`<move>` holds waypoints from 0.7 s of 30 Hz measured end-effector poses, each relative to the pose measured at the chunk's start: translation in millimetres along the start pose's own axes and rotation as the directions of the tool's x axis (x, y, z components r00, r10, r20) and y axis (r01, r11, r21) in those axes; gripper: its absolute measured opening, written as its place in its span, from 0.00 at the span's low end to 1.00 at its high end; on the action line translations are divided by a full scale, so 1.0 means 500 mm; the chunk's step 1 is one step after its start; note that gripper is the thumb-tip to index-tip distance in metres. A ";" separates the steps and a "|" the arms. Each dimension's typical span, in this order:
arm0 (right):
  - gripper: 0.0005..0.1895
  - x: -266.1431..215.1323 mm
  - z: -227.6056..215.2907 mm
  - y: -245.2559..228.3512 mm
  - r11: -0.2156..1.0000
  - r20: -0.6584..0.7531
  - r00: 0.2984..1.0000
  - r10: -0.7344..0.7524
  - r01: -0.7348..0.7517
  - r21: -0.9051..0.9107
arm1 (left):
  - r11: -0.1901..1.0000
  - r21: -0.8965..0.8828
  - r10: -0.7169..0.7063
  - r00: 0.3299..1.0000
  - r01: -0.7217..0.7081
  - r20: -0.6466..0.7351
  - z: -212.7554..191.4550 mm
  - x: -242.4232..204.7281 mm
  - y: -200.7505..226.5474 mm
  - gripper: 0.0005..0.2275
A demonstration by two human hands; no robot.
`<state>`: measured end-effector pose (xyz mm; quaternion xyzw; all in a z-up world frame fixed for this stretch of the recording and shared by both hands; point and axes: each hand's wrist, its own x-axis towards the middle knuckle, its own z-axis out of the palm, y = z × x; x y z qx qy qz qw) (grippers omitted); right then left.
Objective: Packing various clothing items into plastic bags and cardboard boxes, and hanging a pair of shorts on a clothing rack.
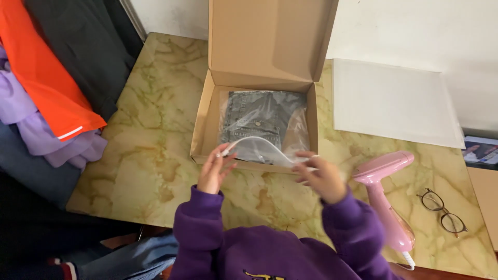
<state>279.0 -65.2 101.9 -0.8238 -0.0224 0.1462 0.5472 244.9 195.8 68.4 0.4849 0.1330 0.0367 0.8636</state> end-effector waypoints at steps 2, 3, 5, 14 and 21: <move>0.16 0.010 0.056 -0.046 0.961 -0.038 0.978 -0.204 0.193 -0.198 | 0.999 0.041 0.033 0.999 -0.035 0.042 -0.006 0.003 -0.016 0.18; 0.13 0.014 0.086 -0.071 0.848 -0.038 0.914 -0.404 0.358 -0.392 | 0.994 0.078 0.063 0.994 -0.070 0.089 -0.009 0.004 -0.023 0.18; 0.15 0.014 0.134 -0.128 0.765 0.028 0.835 -0.549 0.516 -0.385 | 0.985 0.147 0.085 0.995 -0.091 0.044 -0.014 -0.003 -0.020 0.16; 0.10 0.078 0.281 -0.090 0.766 0.252 0.740 -0.623 0.643 0.004 | 0.611 0.760 0.379 0.925 -0.224 -0.032 -0.118 0.032 -0.055 0.09; 0.08 0.076 0.297 -0.058 0.785 0.183 0.765 -0.617 0.613 0.088 | 0.175 0.869 0.698 0.681 -0.464 0.222 -0.087 0.029 -0.062 0.10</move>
